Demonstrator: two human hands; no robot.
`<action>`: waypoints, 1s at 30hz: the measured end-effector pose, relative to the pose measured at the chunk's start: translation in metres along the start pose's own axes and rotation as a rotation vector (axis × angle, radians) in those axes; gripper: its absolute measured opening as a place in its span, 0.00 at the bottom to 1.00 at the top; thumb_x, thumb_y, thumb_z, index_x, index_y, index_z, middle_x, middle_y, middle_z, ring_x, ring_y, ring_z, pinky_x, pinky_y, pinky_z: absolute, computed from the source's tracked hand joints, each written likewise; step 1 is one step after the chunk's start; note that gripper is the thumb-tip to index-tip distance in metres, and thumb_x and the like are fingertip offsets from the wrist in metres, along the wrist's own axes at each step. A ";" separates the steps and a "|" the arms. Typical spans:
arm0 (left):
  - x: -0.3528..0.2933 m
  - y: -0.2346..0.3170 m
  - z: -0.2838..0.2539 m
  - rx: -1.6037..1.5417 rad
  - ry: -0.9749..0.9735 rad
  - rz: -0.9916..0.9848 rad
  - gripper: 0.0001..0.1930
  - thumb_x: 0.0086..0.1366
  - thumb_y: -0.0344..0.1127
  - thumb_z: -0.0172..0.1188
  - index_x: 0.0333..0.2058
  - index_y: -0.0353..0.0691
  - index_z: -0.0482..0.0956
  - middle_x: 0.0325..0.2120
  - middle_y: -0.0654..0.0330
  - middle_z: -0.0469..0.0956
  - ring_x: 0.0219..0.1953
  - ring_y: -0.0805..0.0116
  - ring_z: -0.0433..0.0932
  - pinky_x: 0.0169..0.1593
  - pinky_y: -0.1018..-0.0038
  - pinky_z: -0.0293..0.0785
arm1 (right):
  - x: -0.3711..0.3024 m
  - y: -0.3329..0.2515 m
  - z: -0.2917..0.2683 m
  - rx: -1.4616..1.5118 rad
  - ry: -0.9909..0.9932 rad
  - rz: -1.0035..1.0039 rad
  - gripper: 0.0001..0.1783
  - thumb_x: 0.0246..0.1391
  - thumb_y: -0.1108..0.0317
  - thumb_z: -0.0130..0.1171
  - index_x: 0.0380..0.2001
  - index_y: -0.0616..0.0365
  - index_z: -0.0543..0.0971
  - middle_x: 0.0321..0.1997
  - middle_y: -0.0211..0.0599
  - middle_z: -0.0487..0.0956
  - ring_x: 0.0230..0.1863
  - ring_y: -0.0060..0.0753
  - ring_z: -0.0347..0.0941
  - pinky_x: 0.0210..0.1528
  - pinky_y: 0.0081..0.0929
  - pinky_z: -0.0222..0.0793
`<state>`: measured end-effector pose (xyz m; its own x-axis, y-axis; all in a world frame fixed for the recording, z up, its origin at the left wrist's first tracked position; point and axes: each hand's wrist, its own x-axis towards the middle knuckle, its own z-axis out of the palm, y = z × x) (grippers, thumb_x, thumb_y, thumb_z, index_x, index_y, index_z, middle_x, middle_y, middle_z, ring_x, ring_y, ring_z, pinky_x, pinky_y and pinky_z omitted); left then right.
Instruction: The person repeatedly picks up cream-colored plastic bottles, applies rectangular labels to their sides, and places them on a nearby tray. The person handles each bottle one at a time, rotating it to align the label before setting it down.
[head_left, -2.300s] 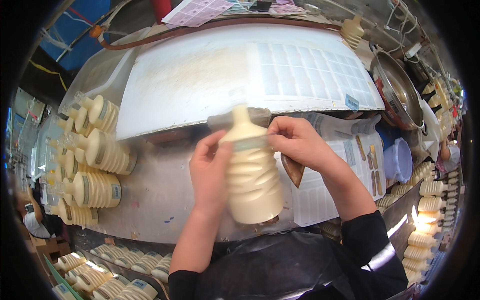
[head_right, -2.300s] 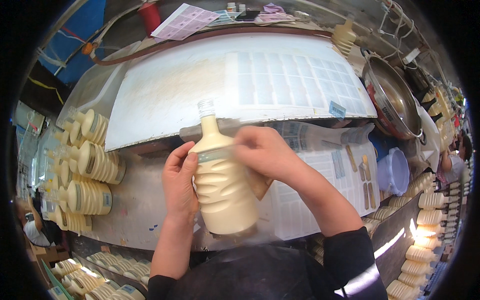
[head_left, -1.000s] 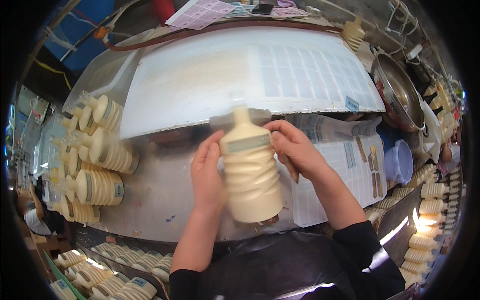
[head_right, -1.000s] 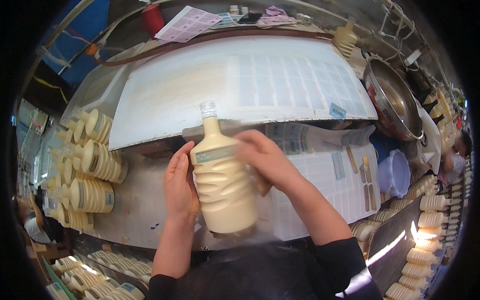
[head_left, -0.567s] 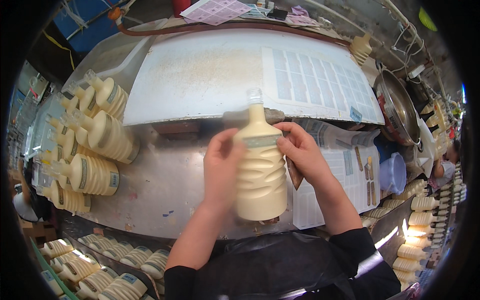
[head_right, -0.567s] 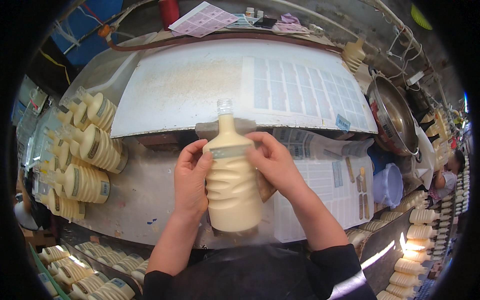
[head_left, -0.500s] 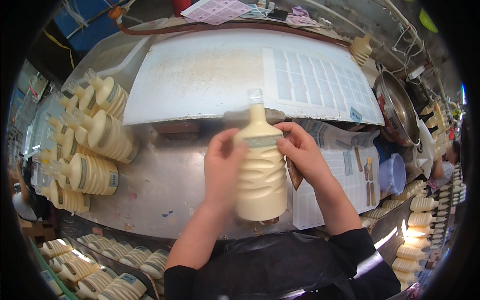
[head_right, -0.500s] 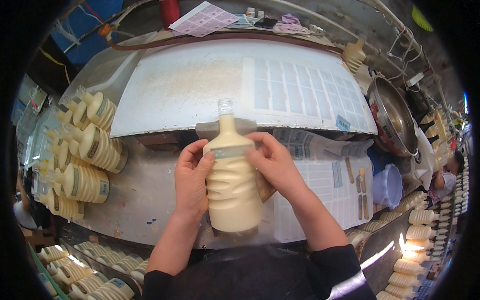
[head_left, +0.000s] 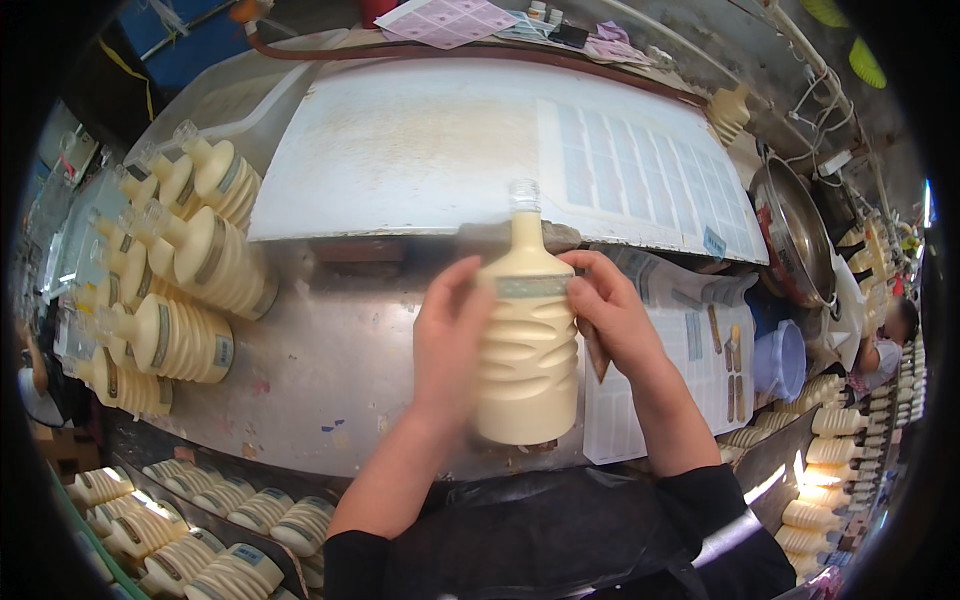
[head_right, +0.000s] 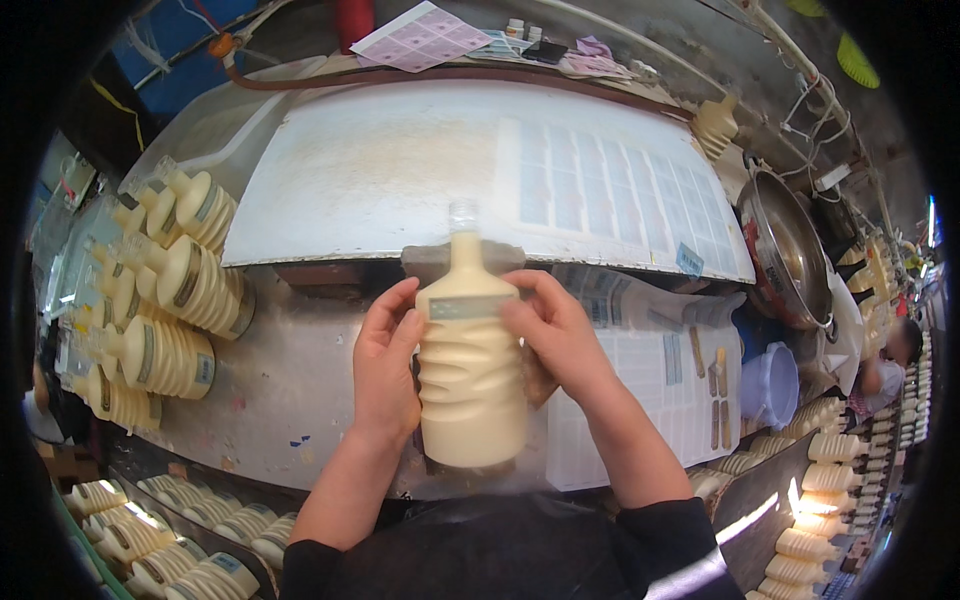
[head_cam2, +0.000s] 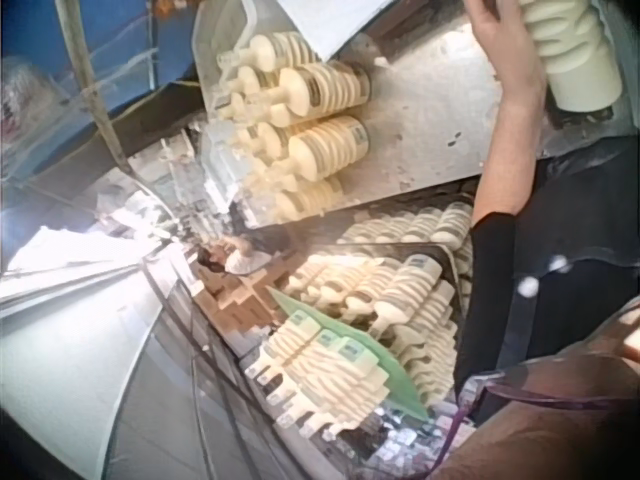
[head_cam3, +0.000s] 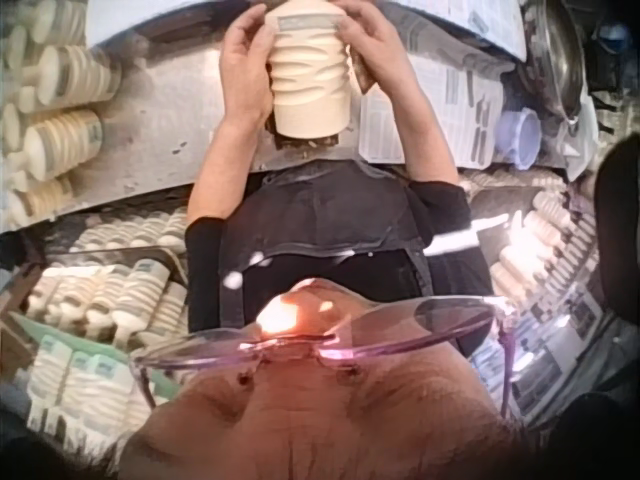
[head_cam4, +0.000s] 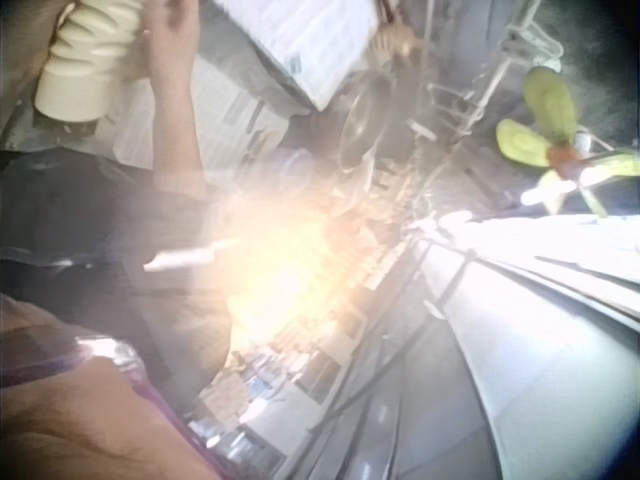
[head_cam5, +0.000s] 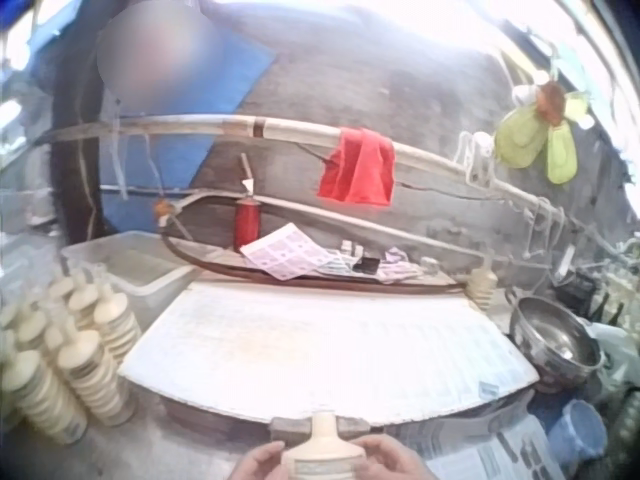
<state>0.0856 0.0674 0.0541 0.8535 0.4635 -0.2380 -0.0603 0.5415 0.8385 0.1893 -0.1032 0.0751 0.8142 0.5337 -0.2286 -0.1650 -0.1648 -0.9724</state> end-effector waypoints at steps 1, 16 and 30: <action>-0.002 -0.001 -0.003 -0.021 0.012 0.019 0.20 0.72 0.28 0.55 0.61 0.35 0.70 0.51 0.57 0.74 0.53 0.71 0.74 0.59 0.71 0.72 | -0.004 -0.010 -0.004 0.065 -0.055 0.057 0.20 0.67 0.61 0.56 0.56 0.61 0.75 0.28 0.22 0.74 0.25 0.10 0.67 0.26 0.13 0.62; -0.020 -0.024 -0.006 0.369 -0.129 0.120 0.41 0.61 0.31 0.66 0.68 0.31 0.54 0.63 0.43 0.66 0.66 0.52 0.68 0.69 0.61 0.63 | -0.018 -0.002 -0.018 0.042 -0.085 0.157 0.22 0.68 0.64 0.51 0.60 0.61 0.78 0.30 0.26 0.81 0.18 0.10 0.69 0.18 0.10 0.63; -0.025 -0.020 0.000 0.105 -0.187 0.034 0.38 0.68 0.32 0.53 0.73 0.33 0.47 0.67 0.49 0.64 0.68 0.57 0.66 0.71 0.61 0.62 | -0.024 -0.007 -0.013 0.059 -0.119 -0.096 0.23 0.68 0.72 0.45 0.64 0.66 0.74 0.55 0.38 0.81 0.54 0.22 0.75 0.58 0.22 0.70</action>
<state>0.0657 0.0445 0.0434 0.9338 0.3363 -0.1218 -0.0446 0.4475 0.8932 0.1781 -0.1254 0.0884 0.7568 0.6395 -0.1353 -0.1254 -0.0611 -0.9902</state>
